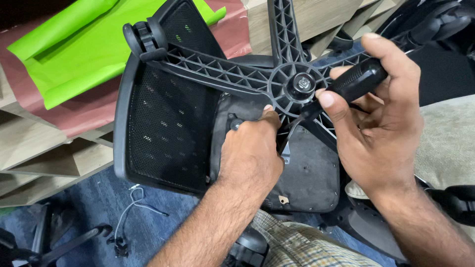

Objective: The person uses a screwdriver to tighten a central bolt on the base of an office chair. They hold the chair base steady with one hand while turning the screwdriver with the other to secure the connection.

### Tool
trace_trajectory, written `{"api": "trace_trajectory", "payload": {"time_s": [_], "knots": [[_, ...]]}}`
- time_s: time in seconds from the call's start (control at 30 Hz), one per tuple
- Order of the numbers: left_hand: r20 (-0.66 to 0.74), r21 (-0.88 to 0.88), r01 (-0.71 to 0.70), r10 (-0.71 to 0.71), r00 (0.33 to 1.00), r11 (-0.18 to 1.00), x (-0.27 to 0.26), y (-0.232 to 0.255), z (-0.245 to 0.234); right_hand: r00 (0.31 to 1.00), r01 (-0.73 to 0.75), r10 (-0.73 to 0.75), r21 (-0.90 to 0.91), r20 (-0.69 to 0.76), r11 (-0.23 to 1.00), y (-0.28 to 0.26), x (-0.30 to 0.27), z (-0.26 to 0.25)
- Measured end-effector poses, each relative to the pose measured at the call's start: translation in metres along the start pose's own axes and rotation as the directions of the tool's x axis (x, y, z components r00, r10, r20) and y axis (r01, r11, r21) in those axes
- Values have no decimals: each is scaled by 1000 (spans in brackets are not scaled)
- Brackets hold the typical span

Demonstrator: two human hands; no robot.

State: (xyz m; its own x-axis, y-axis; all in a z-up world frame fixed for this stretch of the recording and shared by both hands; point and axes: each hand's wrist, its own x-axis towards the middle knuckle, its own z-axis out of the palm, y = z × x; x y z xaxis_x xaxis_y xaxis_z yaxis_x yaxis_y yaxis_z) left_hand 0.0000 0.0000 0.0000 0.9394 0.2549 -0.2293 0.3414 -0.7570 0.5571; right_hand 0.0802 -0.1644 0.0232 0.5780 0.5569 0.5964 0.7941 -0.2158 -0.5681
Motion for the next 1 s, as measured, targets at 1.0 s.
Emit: {"api": "trace_trajectory", "payload": {"time_s": [1.0], "knots": [[-80,-77,60,-66,995,995,-6,2,-8,986,-155,156,-11,64,988,-12,37,17]]}}
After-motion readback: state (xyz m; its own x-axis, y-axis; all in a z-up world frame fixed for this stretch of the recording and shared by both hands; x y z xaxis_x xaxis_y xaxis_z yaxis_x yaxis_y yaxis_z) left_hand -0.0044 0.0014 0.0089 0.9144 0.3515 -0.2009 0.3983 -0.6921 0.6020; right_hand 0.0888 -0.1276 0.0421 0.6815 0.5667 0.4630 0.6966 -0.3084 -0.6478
